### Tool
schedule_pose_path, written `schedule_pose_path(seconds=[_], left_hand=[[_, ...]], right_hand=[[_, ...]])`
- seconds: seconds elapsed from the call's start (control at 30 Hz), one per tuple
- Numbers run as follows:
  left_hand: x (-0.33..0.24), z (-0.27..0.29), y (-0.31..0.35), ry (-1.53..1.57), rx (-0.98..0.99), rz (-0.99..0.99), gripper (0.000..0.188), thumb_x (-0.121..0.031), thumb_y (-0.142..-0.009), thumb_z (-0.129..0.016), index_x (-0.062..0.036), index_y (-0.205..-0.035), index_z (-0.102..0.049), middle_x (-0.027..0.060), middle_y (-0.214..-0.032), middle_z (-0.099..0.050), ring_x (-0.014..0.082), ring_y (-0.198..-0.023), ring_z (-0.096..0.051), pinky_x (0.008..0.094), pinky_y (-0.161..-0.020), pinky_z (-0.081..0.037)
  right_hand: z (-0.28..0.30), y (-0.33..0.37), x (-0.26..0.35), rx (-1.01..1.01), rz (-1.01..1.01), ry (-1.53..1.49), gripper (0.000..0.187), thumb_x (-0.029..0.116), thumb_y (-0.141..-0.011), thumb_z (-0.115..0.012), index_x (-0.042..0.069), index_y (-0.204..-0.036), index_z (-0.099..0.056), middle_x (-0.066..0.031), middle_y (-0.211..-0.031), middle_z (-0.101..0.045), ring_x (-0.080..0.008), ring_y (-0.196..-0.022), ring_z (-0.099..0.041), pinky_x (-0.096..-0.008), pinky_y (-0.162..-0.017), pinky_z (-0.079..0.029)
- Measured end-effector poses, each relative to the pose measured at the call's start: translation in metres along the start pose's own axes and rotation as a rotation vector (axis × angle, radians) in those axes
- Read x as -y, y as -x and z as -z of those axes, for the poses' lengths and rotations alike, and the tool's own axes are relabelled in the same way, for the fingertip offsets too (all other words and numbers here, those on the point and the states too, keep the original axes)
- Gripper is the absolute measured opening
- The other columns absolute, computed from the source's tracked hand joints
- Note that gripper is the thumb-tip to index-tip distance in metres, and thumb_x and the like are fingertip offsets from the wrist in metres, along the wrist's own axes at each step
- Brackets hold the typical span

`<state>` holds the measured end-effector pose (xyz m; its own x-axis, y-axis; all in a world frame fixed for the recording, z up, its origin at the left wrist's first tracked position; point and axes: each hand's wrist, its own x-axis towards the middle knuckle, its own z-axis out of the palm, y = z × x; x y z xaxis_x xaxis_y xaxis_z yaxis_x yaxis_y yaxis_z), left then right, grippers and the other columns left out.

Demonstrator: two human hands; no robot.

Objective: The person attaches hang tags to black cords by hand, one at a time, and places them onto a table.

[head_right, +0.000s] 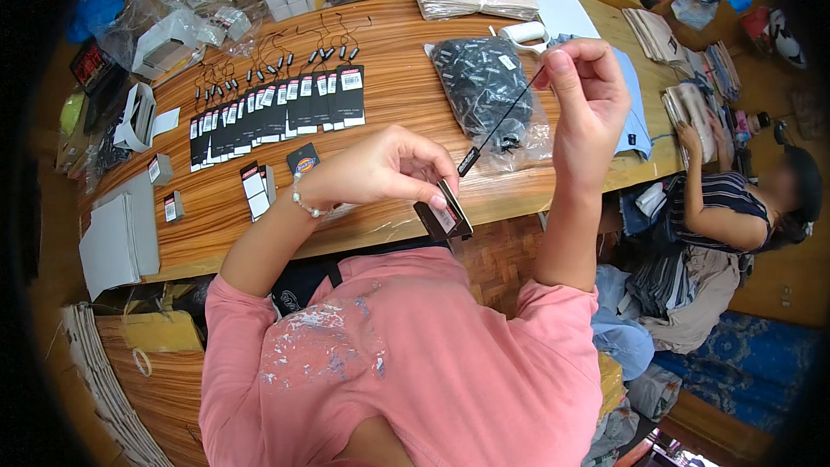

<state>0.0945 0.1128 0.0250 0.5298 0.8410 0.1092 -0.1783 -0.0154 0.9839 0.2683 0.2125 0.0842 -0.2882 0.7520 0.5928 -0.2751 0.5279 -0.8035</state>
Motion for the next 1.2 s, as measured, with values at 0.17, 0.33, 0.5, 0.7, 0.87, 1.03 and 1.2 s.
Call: schedule_pose_path(seconds=[0.17,0.33,0.5,0.7,0.87,1.03,1.2], left_hand=[[-0.003,-0.002,0.017,-0.05,-0.149,0.011,0.012,-0.004,-0.075,-0.063,0.0003,-0.087,-0.062,0.0043,-0.082,-0.062,0.0099,-0.075,-0.058,0.022,-0.068,-0.046],[-0.017,0.0,0.039,-0.299,-0.344,0.076,0.011,-0.003,-0.074,-0.062,0.0007,-0.084,-0.063,0.0061,-0.081,-0.064,0.0111,-0.074,-0.059,0.0219,-0.069,-0.046],[-0.018,0.008,0.071,-0.539,-0.419,0.074,0.011,-0.003,-0.073,-0.062,-0.0012,-0.083,-0.064,0.0077,-0.08,-0.064,0.0131,-0.072,-0.059,0.0235,-0.066,-0.046],[-0.018,0.005,0.1,-0.572,-0.51,0.078,0.01,-0.004,-0.072,-0.064,-0.0012,-0.082,-0.064,0.0088,-0.079,-0.064,0.0161,-0.072,-0.06,0.0251,-0.066,-0.046],[0.0,-0.004,0.101,-0.522,-0.61,0.076,0.01,-0.002,-0.073,-0.062,0.0002,-0.082,-0.064,0.0078,-0.078,-0.064,0.0143,-0.071,-0.06,0.0243,-0.064,-0.046],[0.021,-0.005,0.096,-0.268,-0.735,0.185,0.009,0.0,-0.074,-0.061,0.0013,-0.083,-0.063,0.0074,-0.077,-0.064,0.0121,-0.073,-0.061,0.0218,-0.066,-0.047],[0.038,0.003,0.114,-0.047,-0.813,0.01,0.013,0.007,-0.072,-0.061,0.003,-0.085,-0.061,0.0121,-0.111,-0.054,0.012,-0.086,-0.057,0.0199,-0.071,-0.048]], right_hand=[[0.027,-0.003,-0.005,0.044,-0.106,0.102,0.009,0.005,-0.078,-0.061,0.0,-0.075,-0.054,-0.0032,-0.068,-0.054,-0.0088,-0.061,-0.051,-0.0202,-0.058,-0.039],[0.038,-0.003,-0.019,0.209,-0.326,0.064,0.012,0.002,-0.074,-0.063,0.002,-0.07,-0.052,-0.0001,-0.063,-0.051,-0.0061,-0.054,-0.046,-0.0179,-0.051,-0.035],[0.038,-0.002,-0.028,0.438,-0.457,0.131,0.011,0.0,-0.069,-0.066,0.001,-0.071,-0.055,-0.0021,-0.064,-0.055,-0.007,-0.057,-0.051,-0.0181,-0.052,-0.04],[-0.002,0.013,-0.066,0.319,-0.397,-0.324,0.01,0.004,-0.076,-0.061,0.002,-0.078,-0.052,-0.0114,-0.078,-0.059,-0.0159,-0.071,-0.057,-0.0283,-0.067,-0.047],[-0.049,0.025,-0.084,0.118,-0.486,-0.923,0.007,0.009,-0.082,-0.056,0.006,-0.081,-0.049,-0.0101,-0.082,-0.058,-0.0188,-0.076,-0.057,-0.039,-0.081,-0.045],[-0.076,0.018,-0.077,0.118,-0.453,-0.974,0.006,0.01,-0.083,-0.055,0.007,-0.083,-0.05,-0.0056,-0.075,-0.052,-0.0144,-0.064,-0.049,-0.0402,-0.084,-0.043],[-0.09,0.02,-0.056,0.254,-0.218,-0.8,0.011,0.01,-0.084,-0.055,0.005,-0.092,-0.05,-0.0068,-0.066,-0.049,-0.0157,-0.059,-0.045,-0.0368,-0.068,-0.046]])
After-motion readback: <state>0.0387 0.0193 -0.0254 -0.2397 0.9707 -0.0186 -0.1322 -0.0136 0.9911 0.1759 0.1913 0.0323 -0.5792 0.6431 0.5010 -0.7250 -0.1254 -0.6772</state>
